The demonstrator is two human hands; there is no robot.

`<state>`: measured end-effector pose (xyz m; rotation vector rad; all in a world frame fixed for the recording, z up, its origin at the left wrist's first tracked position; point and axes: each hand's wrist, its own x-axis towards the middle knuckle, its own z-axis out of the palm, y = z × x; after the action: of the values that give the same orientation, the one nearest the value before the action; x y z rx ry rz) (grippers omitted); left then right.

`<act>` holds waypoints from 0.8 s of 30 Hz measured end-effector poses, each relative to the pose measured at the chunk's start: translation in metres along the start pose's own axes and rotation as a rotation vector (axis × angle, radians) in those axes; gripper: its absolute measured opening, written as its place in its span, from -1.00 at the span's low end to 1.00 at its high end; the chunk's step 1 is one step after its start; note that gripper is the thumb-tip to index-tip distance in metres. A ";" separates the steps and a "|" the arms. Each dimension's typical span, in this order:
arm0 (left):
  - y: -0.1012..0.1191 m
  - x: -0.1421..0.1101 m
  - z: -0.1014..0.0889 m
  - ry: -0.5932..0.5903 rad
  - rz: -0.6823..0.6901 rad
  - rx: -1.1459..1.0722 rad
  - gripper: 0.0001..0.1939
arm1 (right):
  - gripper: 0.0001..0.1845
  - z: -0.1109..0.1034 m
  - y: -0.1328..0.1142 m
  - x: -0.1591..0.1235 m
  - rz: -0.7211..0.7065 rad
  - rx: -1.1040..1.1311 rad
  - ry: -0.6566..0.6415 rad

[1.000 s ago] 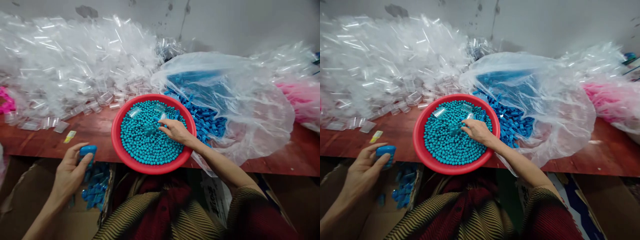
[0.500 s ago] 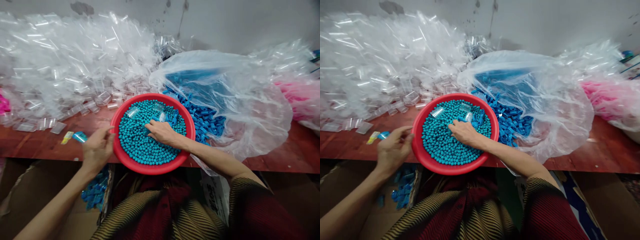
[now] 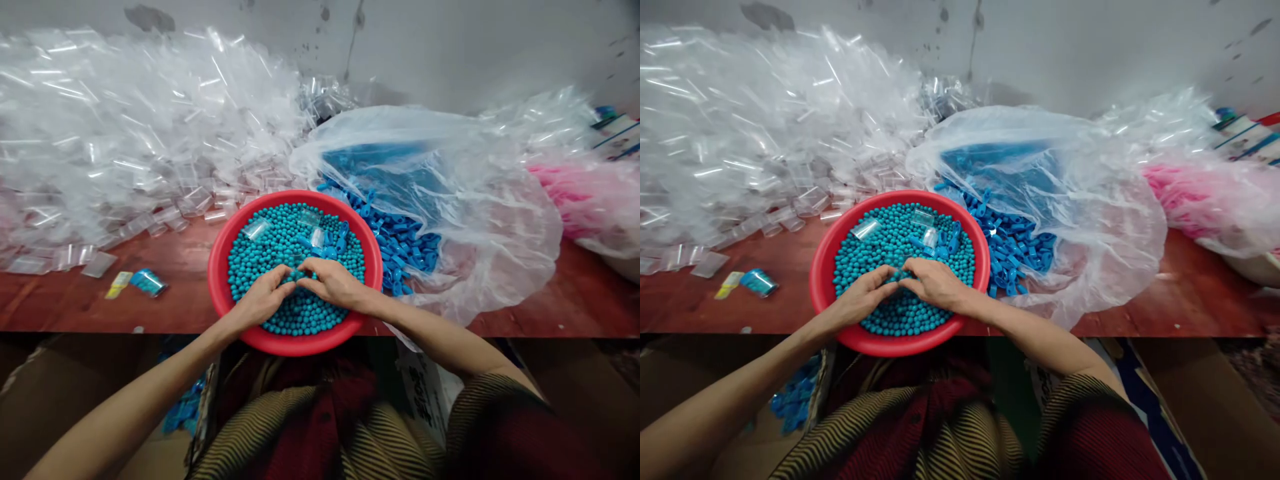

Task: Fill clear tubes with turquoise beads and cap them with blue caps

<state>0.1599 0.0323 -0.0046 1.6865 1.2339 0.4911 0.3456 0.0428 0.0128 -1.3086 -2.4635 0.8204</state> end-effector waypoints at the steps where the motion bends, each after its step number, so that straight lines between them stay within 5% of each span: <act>1: 0.000 0.001 0.001 -0.009 -0.028 -0.035 -0.82 | -0.81 -0.006 0.002 -0.001 0.018 -0.107 -0.071; 4: 0.001 0.002 0.002 -0.007 -0.090 -0.133 -0.83 | -0.74 -0.030 0.012 0.001 0.128 -0.359 -0.144; 8: 0.010 0.001 -0.002 -0.028 -0.256 -0.335 -0.74 | -0.74 -0.049 0.024 0.021 0.165 -0.441 0.022; 15: 0.017 -0.005 -0.007 -0.102 -0.275 -0.685 -0.55 | -0.71 -0.018 0.023 0.059 0.113 -0.577 -0.056; 19: 0.016 -0.007 -0.005 -0.135 -0.249 -0.787 -0.50 | -0.76 -0.022 0.026 0.057 0.081 -0.436 -0.020; 24: 0.016 -0.009 0.000 -0.146 -0.239 -0.804 -0.55 | -0.81 -0.027 0.035 0.020 -0.060 0.053 0.092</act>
<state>0.1642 0.0240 0.0110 0.8663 0.9304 0.6005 0.3697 0.0848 0.0135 -1.2201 -2.3813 0.7873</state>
